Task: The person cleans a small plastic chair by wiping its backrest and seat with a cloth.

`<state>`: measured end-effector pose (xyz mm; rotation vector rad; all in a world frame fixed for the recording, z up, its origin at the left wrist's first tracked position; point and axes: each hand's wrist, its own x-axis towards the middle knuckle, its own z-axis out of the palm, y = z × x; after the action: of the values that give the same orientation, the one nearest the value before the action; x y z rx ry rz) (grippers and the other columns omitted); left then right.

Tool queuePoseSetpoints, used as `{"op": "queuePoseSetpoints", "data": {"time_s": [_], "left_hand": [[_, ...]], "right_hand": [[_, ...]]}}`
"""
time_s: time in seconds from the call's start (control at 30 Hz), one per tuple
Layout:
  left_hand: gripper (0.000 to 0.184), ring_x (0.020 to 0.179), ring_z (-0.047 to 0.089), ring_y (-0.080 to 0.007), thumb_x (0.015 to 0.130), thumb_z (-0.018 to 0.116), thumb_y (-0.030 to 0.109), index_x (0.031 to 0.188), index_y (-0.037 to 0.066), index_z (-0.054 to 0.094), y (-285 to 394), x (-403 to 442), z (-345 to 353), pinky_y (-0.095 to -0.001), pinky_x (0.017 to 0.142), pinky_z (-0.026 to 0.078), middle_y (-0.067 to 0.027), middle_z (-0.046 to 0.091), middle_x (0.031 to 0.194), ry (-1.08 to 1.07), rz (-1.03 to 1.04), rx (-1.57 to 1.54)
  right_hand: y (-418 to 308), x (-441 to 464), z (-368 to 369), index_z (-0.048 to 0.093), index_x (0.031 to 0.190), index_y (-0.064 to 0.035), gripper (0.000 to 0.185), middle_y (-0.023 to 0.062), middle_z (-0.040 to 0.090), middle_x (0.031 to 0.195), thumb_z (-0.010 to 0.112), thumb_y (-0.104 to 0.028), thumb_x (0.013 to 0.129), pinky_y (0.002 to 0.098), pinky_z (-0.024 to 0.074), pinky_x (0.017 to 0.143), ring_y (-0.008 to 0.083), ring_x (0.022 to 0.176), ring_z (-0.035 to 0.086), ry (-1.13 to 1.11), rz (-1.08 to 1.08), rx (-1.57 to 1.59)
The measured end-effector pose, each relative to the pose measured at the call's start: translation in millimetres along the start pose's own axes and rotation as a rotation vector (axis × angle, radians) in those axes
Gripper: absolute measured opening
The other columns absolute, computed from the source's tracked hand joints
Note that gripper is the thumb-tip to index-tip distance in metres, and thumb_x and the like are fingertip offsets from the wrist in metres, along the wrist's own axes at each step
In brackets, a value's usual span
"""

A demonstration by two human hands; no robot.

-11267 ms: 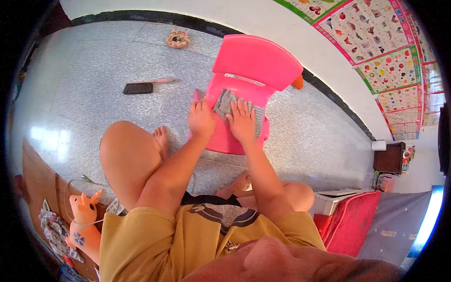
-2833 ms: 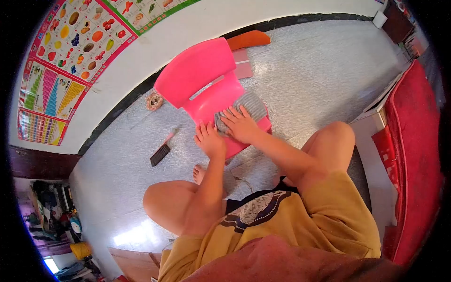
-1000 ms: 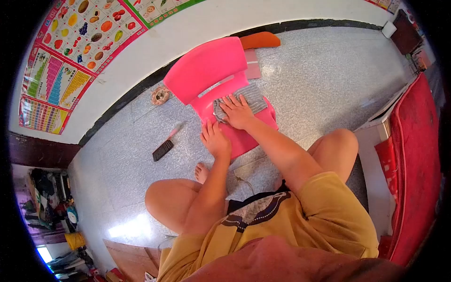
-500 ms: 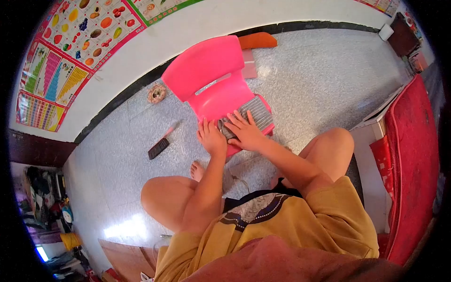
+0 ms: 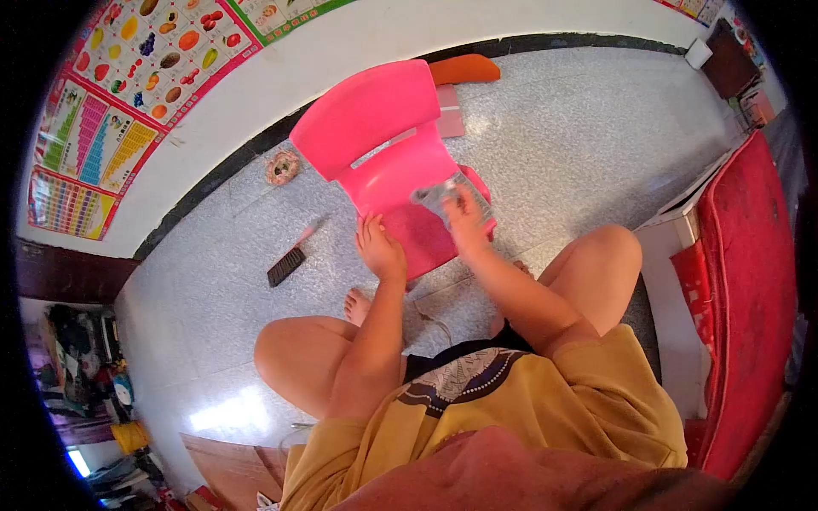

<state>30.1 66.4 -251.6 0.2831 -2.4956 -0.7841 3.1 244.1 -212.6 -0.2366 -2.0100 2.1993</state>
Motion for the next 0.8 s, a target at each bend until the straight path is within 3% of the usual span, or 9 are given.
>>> {"op": "queuePoseSetpoints", "data": {"time_s": [0.03, 0.13, 0.23, 0.3, 0.43, 0.53, 0.8], "left_hand": [[0.028, 0.145, 0.047, -0.0322, 0.099, 0.052, 0.009, 0.123, 0.008, 0.065, 3, 1, -2, -0.0531, 0.121, 0.030, -0.0100, 0.063, 0.142, -0.008, -0.002, 0.005], [0.027, 0.143, 0.047, -0.0324, 0.099, 0.051, 0.010, 0.122, 0.008, 0.066, 9, 1, -6, -0.0522, 0.120, 0.031, -0.0103, 0.062, 0.142, -0.016, 0.007, 0.026], [0.027, 0.140, 0.049, -0.0336, 0.101, 0.050, 0.013, 0.120, 0.007, 0.067, 9, 1, -6, -0.0508, 0.118, 0.034, -0.0110, 0.062, 0.141, 0.000, 0.037, 0.055], [0.026, 0.140, 0.049, -0.0335, 0.100, 0.050, 0.012, 0.119, 0.007, 0.068, 9, 0, -7, -0.0507, 0.118, 0.034, -0.0108, 0.062, 0.141, 0.008, 0.046, 0.053], [0.026, 0.141, 0.049, -0.0335, 0.098, 0.051, 0.009, 0.118, 0.007, 0.068, 12, 3, -8, -0.0513, 0.118, 0.034, -0.0113, 0.062, 0.142, -0.006, 0.047, 0.082], [0.027, 0.141, 0.049, -0.0334, 0.096, 0.053, 0.008, 0.118, 0.007, 0.068, 10, 2, -6, -0.0520, 0.118, 0.034, -0.0116, 0.062, 0.142, 0.009, 0.057, 0.092], [0.036, 0.140, 0.049, -0.0358, 0.086, 0.061, 0.006, 0.121, 0.010, 0.066, 6, 0, -1, -0.0534, 0.117, 0.035, -0.0126, 0.060, 0.141, -0.005, 0.098, 0.212]], "right_hand": [[-16, 1, -6, 0.052, 0.142, 0.0011, 0.049, 0.0251, 0.063, 0.136, 0.064, -0.017, 0.098, 0.0443, 0.0475, 0.108, 0.0431, 0.129, 0.060, 0.168, 0.094, 0.152], [-22, 12, -44, 0.050, 0.144, 0.0001, 0.048, 0.0266, 0.057, 0.144, 0.061, -0.011, 0.098, 0.0446, 0.0448, 0.112, 0.0449, 0.133, 0.056, 0.355, -0.192, -0.453], [-23, 23, -57, 0.051, 0.143, 0.0006, 0.048, 0.0270, 0.050, 0.151, 0.062, -0.009, 0.097, 0.0488, 0.0375, 0.119, 0.0428, 0.141, 0.049, 0.206, -0.491, -0.694], [-29, 28, -46, 0.052, 0.144, 0.0003, 0.052, 0.0251, 0.048, 0.155, 0.064, -0.017, 0.096, 0.0516, 0.0314, 0.123, 0.0400, 0.147, 0.043, 0.015, -0.567, -0.998], [-16, 12, -17, 0.050, 0.150, -0.0033, 0.063, 0.0173, 0.044, 0.161, 0.066, -0.034, 0.097, 0.0516, 0.0193, 0.128, 0.0344, 0.155, 0.031, -0.404, -0.519, -1.355], [0, -15, -8, 0.055, 0.147, -0.0041, 0.067, 0.0144, 0.046, 0.160, 0.063, -0.046, 0.096, 0.0521, 0.0207, 0.127, 0.0322, 0.154, 0.034, -0.479, -0.732, -1.363], [21, 48, 15, 0.056, 0.148, -0.0067, 0.070, 0.0112, 0.047, 0.161, 0.055, -0.056, 0.099, 0.0525, 0.0208, 0.126, 0.0284, 0.153, 0.036, -0.517, -0.781, -1.252]]}}
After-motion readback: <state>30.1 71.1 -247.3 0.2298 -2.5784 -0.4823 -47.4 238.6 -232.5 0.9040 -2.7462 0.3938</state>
